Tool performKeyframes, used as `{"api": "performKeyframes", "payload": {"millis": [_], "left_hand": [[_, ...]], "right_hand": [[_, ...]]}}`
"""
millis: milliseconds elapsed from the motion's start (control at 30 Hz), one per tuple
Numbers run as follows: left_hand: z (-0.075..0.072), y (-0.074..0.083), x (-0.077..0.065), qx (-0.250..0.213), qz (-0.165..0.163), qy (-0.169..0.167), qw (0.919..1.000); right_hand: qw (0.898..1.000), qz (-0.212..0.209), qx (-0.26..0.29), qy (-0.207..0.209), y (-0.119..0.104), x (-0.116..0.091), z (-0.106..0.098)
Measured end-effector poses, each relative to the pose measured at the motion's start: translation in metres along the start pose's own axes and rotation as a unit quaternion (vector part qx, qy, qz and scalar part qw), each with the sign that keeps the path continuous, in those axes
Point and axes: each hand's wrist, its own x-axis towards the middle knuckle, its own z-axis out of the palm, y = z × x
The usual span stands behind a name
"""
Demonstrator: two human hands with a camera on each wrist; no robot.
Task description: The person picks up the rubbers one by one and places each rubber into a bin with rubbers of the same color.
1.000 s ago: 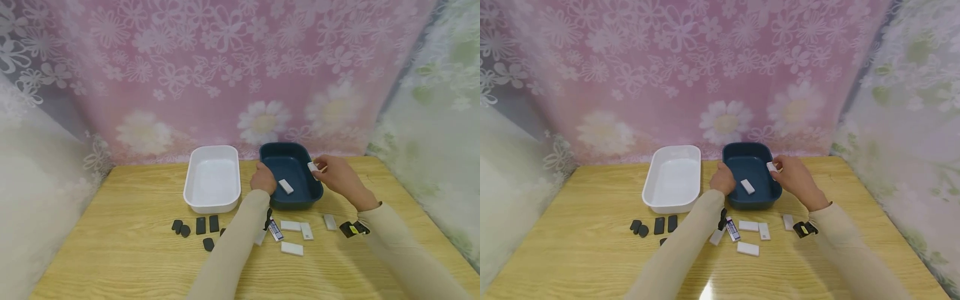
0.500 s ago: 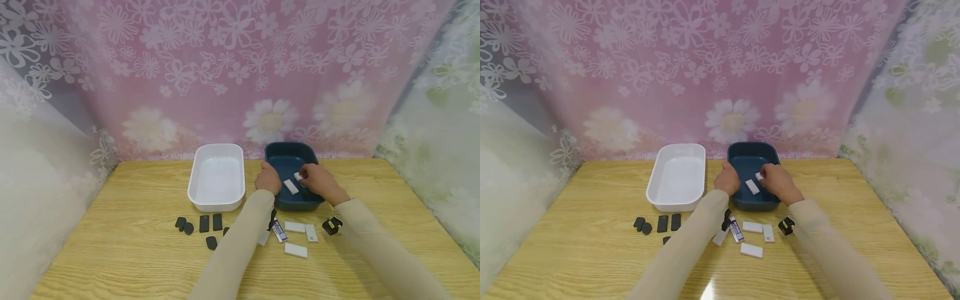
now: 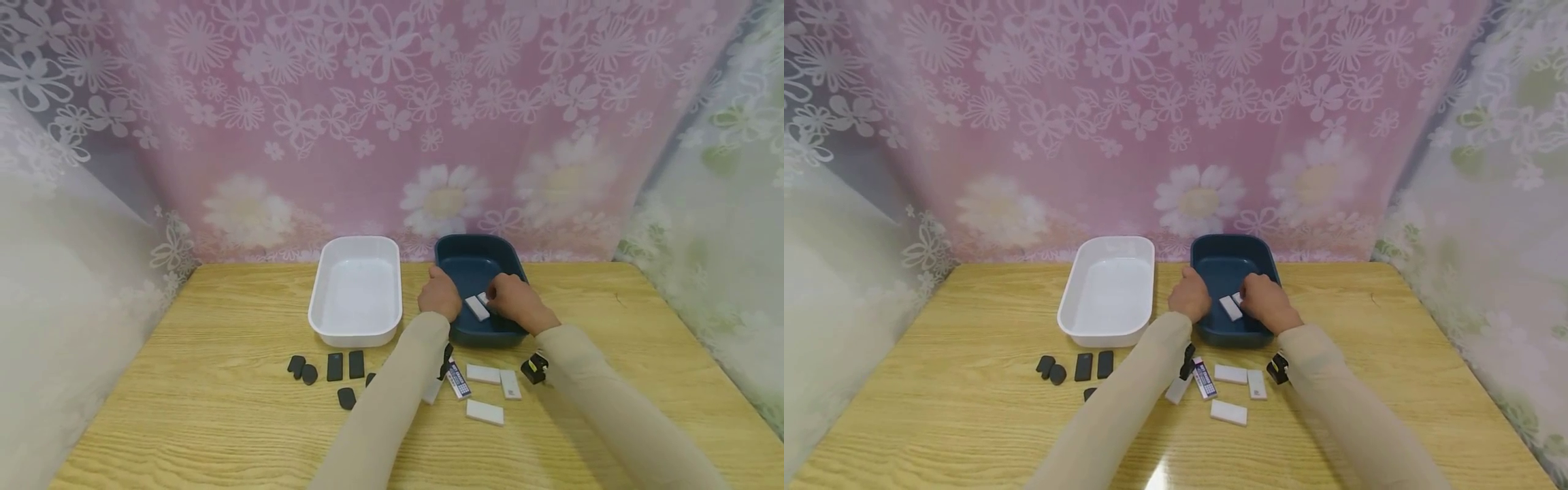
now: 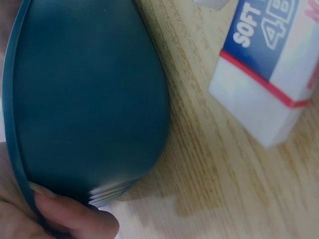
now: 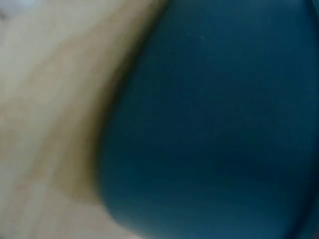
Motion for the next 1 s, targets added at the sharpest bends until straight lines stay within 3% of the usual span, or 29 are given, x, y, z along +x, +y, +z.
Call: {"api": "performKeyframes", "payload": {"millis": [200, 300, 467, 667, 800, 1000], "left_hand": [[0.002, 0.001, -0.002, 0.003, 0.007, -0.004, 1.0], [0.002, 0.001, -0.004, -0.001, 0.009, -0.009, 0.9999], [0.003, 0.001, -0.007, -0.005, 0.014, -0.01, 0.9998], [0.004, 0.001, -0.007, -0.003, 0.016, -0.008, 0.9998], [0.004, 0.001, -0.007, 0.0, 0.018, -0.006, 0.9998], [0.002, 0.0, -0.005, 0.004, 0.023, -0.007, 0.9997]], "right_hand": [[0.999, -0.009, 0.004, -0.053, -0.002, -0.002, -0.005], [0.998, -0.006, -0.002, -0.056, -0.004, -0.006, -0.007], [1.0, -0.015, 0.0, -0.017, -0.002, -0.016, -0.015], [0.997, -0.031, 0.042, 0.055, 0.003, -0.042, -0.04], [0.995, -0.011, 0.054, 0.087, 0.008, -0.067, -0.054], [0.995, 0.015, 0.025, 0.098, 0.02, -0.102, -0.058]]}}
